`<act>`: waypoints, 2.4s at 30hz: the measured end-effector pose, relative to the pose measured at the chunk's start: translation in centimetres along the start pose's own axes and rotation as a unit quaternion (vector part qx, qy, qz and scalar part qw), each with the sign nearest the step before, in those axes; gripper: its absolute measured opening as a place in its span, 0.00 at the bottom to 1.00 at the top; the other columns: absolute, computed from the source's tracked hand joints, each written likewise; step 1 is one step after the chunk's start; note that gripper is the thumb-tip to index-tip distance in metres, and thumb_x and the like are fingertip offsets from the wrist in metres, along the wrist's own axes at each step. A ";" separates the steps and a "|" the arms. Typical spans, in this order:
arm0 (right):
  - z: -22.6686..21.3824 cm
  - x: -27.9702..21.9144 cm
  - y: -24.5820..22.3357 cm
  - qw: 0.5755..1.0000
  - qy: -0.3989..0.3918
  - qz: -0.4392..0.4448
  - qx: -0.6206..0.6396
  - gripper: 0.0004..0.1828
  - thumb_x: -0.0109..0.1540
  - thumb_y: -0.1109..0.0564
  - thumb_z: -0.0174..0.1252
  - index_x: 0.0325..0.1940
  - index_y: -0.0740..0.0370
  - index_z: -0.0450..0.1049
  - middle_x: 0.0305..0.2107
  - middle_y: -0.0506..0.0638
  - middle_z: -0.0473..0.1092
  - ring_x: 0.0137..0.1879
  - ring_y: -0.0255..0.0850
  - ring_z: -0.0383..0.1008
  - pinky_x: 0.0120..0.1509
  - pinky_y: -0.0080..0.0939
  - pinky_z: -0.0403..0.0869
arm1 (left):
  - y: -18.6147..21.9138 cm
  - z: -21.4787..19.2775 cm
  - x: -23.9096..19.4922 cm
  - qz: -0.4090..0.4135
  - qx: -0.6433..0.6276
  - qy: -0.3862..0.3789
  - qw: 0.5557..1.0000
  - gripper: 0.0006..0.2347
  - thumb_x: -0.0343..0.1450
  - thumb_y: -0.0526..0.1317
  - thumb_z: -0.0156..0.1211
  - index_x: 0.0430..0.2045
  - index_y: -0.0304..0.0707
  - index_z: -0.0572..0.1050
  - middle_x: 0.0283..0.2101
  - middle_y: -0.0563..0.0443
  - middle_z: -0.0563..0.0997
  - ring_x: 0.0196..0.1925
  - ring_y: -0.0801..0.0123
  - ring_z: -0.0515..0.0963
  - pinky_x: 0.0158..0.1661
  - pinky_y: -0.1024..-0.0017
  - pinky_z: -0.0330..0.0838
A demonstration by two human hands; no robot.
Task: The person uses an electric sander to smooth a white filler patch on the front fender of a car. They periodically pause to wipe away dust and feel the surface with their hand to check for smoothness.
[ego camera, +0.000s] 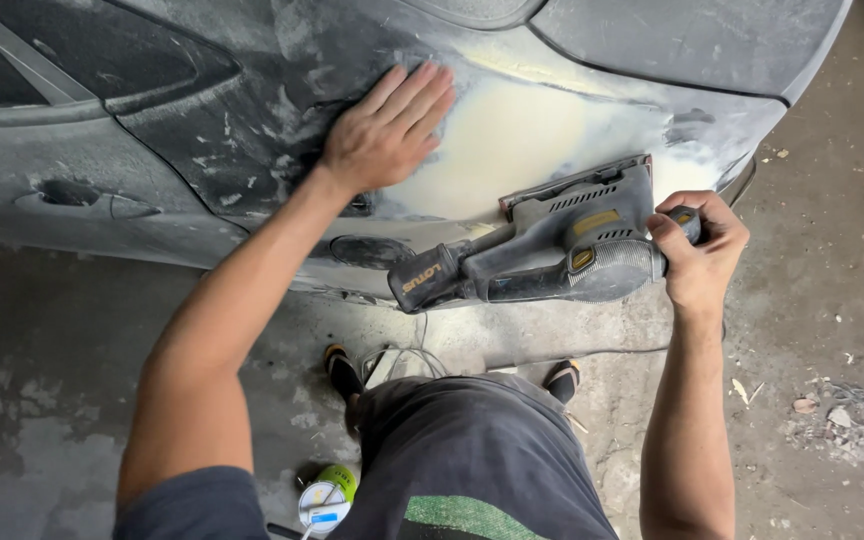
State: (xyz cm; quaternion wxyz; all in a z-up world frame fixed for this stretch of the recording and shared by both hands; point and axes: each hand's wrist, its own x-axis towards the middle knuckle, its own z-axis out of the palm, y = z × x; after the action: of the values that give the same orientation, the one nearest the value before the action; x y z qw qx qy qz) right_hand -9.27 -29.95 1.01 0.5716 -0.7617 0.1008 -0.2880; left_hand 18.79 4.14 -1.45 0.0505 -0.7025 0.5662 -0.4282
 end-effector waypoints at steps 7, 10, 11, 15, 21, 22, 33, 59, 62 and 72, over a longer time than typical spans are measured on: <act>-0.2 0.0 0.6 1.000 0.001 -0.009 -0.007 0.08 0.61 0.65 0.64 0.43 0.69 0.76 0.34 0.44 0.71 0.41 0.29 0.67 0.48 0.29 0.65 | 6.3 2.4 3.3 -0.038 -0.051 0.009 0.998 0.26 0.89 0.49 0.42 0.75 0.23 0.52 0.79 0.34 0.51 0.82 0.50 0.49 0.79 0.58 0.39; -0.4 0.5 0.6 1.000 -0.005 -0.016 -0.010 0.09 0.61 0.64 0.65 0.44 0.69 0.76 0.35 0.44 0.72 0.41 0.29 0.67 0.47 0.29 0.65 | 7.7 2.3 3.0 0.031 -0.082 0.009 0.996 0.23 0.86 0.46 0.44 0.72 0.26 0.57 0.77 0.38 0.56 0.81 0.54 0.54 0.79 0.59 0.43; -0.5 0.9 0.4 0.999 -0.017 -0.017 -0.022 0.09 0.60 0.65 0.65 0.43 0.68 0.76 0.33 0.43 0.71 0.38 0.28 0.67 0.44 0.29 0.64 | 7.7 2.1 3.0 0.074 -0.094 0.005 0.993 0.21 0.85 0.44 0.45 0.71 0.29 0.59 0.76 0.41 0.58 0.80 0.57 0.55 0.79 0.61 0.45; -0.3 3.2 -2.0 0.994 -0.088 -0.028 -0.061 0.10 0.57 0.65 0.67 0.42 0.67 0.77 0.29 0.41 0.70 0.32 0.25 0.63 0.34 0.26 0.61 | 6.5 2.5 4.1 0.148 -0.078 0.005 0.986 0.20 0.83 0.44 0.44 0.70 0.35 0.62 0.76 0.46 0.60 0.80 0.63 0.56 0.79 0.64 0.45; -1.1 6.6 -4.7 0.980 -0.165 -0.060 -0.094 0.09 0.59 0.67 0.67 0.43 0.66 0.78 0.30 0.41 0.71 0.34 0.23 0.63 0.37 0.26 0.62 | 5.2 2.4 7.7 0.011 -0.019 0.009 1.000 0.24 0.88 0.49 0.39 0.74 0.29 0.59 0.78 0.39 0.55 0.82 0.55 0.49 0.79 0.59 0.37; -1.3 7.1 -5.0 0.980 -0.166 -0.061 -0.093 0.09 0.59 0.67 0.67 0.43 0.66 0.78 0.30 0.41 0.71 0.34 0.23 0.63 0.37 0.26 0.62 | 5.6 2.6 8.0 0.011 -0.017 0.008 1.000 0.24 0.88 0.49 0.39 0.74 0.29 0.59 0.78 0.39 0.55 0.82 0.55 0.49 0.79 0.59 0.37; -2.6 8.3 -4.9 0.977 -0.188 -0.039 -0.091 0.07 0.60 0.67 0.66 0.41 0.67 0.77 0.29 0.42 0.72 0.34 0.23 0.68 0.40 0.27 0.65 | 10.3 3.3 7.6 0.097 -0.095 0.008 0.991 0.20 0.83 0.41 0.39 0.69 0.31 0.64 0.76 0.44 0.62 0.80 0.62 0.54 0.78 0.63 0.39; -2.2 7.8 -5.8 0.979 -0.164 -0.047 -0.110 0.08 0.60 0.64 0.66 0.41 0.67 0.77 0.30 0.45 0.72 0.34 0.27 0.68 0.39 0.26 0.65 | 4.3 -0.3 -3.5 0.008 -0.134 -0.033 0.990 0.20 0.83 0.41 0.49 0.71 0.33 0.64 0.76 0.46 0.61 0.80 0.63 0.56 0.78 0.64 0.45; -2.4 7.9 -5.8 0.978 -0.157 -0.048 -0.125 0.08 0.59 0.64 0.66 0.42 0.68 0.77 0.31 0.45 0.72 0.34 0.28 0.68 0.39 0.27 0.65 | 2.5 0.2 -3.0 -0.012 -0.121 -0.044 0.992 0.21 0.85 0.41 0.47 0.73 0.31 0.60 0.78 0.44 0.59 0.80 0.60 0.54 0.77 0.62 0.44; -2.6 7.9 -5.3 0.977 -0.161 -0.048 -0.131 0.08 0.59 0.63 0.66 0.41 0.68 0.77 0.32 0.46 0.73 0.37 0.28 0.70 0.42 0.27 0.67 | 7.6 3.8 2.8 -0.131 -0.052 0.018 0.990 0.21 0.87 0.41 0.41 0.73 0.26 0.52 0.80 0.38 0.49 0.83 0.52 0.46 0.80 0.57 0.35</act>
State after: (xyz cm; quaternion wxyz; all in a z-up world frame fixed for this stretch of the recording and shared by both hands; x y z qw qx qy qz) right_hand -5.24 -34.13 8.92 0.4607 -0.8706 0.0072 -0.1728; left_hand 15.59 -2.51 -6.55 -0.0533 -0.7643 0.4919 -0.4136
